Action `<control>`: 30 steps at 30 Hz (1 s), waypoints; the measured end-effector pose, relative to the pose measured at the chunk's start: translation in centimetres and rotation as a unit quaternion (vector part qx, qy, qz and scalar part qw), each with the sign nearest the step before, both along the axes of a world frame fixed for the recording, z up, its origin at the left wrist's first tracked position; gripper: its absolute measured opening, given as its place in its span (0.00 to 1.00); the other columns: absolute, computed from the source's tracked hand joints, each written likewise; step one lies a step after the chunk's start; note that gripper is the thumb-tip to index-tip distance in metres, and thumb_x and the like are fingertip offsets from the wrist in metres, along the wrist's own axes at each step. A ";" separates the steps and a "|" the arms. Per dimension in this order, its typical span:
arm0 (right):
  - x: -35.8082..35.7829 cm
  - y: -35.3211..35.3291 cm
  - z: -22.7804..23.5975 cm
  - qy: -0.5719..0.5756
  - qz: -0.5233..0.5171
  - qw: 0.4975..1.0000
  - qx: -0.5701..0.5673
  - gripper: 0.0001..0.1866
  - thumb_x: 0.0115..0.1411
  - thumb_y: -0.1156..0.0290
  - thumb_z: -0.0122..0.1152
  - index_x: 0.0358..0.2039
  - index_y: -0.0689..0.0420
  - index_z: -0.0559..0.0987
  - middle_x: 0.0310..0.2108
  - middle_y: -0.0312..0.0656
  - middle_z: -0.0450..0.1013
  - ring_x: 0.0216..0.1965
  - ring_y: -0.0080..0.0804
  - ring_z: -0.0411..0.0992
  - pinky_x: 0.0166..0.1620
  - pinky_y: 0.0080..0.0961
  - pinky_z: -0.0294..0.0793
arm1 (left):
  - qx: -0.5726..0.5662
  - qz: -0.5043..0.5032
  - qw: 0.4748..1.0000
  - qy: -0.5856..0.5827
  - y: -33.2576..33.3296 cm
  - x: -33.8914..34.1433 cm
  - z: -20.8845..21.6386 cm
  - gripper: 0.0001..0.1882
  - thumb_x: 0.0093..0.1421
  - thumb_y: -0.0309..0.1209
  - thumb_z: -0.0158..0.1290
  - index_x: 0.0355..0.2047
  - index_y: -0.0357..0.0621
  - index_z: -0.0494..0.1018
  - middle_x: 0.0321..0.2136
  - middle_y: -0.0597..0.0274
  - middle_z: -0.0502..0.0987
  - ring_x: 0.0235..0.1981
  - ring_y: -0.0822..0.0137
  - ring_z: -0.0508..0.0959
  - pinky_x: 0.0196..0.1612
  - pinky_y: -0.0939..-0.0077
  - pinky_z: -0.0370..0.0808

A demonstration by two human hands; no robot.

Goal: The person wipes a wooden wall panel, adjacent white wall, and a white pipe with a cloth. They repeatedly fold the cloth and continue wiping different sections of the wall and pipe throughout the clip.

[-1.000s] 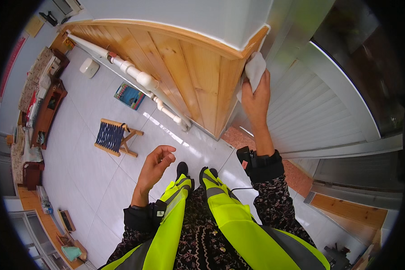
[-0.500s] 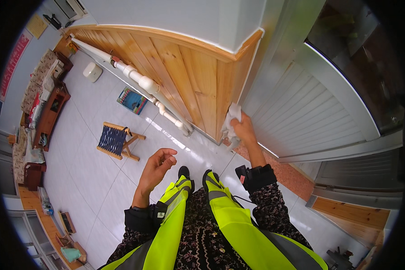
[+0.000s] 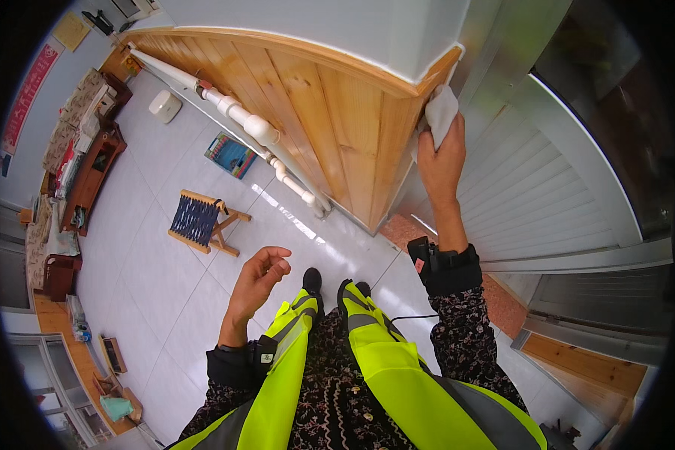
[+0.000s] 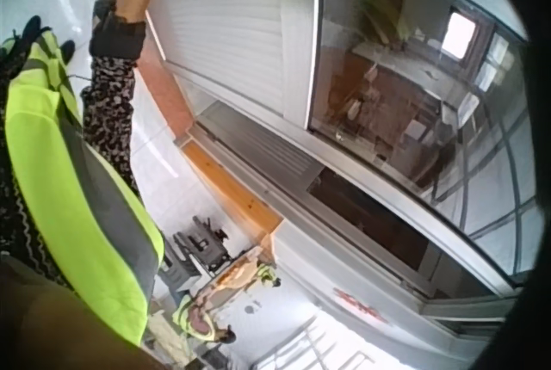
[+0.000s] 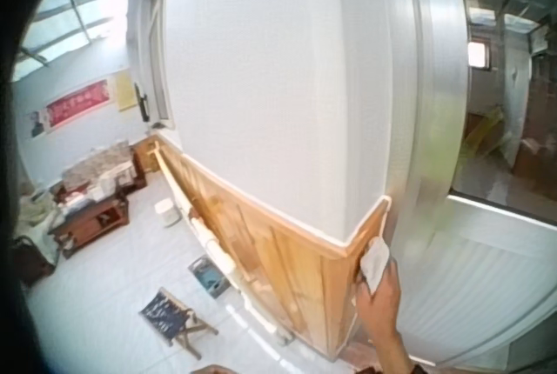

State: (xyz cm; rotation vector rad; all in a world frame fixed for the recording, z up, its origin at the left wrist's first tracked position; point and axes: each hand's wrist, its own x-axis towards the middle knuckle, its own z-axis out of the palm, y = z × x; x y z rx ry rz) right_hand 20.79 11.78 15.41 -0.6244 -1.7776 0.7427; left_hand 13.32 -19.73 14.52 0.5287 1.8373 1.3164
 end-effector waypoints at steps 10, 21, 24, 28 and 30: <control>0.6 -0.2 -13.3 -0.035 0.022 0.971 -0.237 0.23 0.49 0.74 0.47 0.49 0.62 0.66 0.42 0.53 0.68 0.45 0.49 0.67 0.48 0.32 0.64 | -0.013 0.010 1.000 -0.008 -0.4 -0.1 0.7 0.10 0.60 0.28 0.47 0.42 0.41 0.68 0.27 0.70 0.70 0.31 0.78 0.67 0.37 0.84 0.65; 1.8 -1.4 -12.5 -0.215 0.083 0.920 -0.317 0.22 0.49 0.68 0.49 0.45 0.63 0.70 0.41 0.57 0.70 0.44 0.51 0.68 0.47 0.35 0.66 | -0.009 -0.011 1.000 -0.008 1.0 -0.8 0.1 0.10 0.60 0.27 0.47 0.42 0.40 0.68 0.27 0.70 0.69 0.31 0.78 0.67 0.37 0.85 0.65; 2.5 -1.6 -6.7 -0.172 0.089 0.939 -0.282 0.20 0.48 0.71 0.49 0.43 0.65 0.70 0.38 0.58 0.70 0.42 0.52 0.69 0.45 0.35 0.66 | -0.010 -0.024 1.000 -0.011 1.6 -0.8 -0.2 0.10 0.60 0.27 0.47 0.42 0.40 0.68 0.27 0.70 0.69 0.31 0.78 0.67 0.37 0.85 0.65; 2.8 -3.2 -1.6 -0.086 0.076 0.977 -0.181 0.19 0.47 0.76 0.49 0.42 0.66 0.69 0.37 0.57 0.68 0.40 0.55 0.67 0.45 0.36 0.66 | -0.007 -0.037 0.999 -0.016 2.4 -0.6 -0.4 0.10 0.60 0.27 0.47 0.42 0.40 0.68 0.27 0.70 0.69 0.31 0.79 0.67 0.37 0.85 0.65; 2.4 -3.9 -1.5 -0.045 0.053 0.992 -0.106 0.20 0.46 0.78 0.50 0.43 0.66 0.68 0.37 0.56 0.67 0.41 0.55 0.65 0.45 0.37 0.65 | -0.007 -0.038 0.999 -0.019 2.6 -0.5 -0.5 0.10 0.60 0.27 0.47 0.42 0.40 0.68 0.27 0.71 0.69 0.31 0.79 0.67 0.37 0.85 0.64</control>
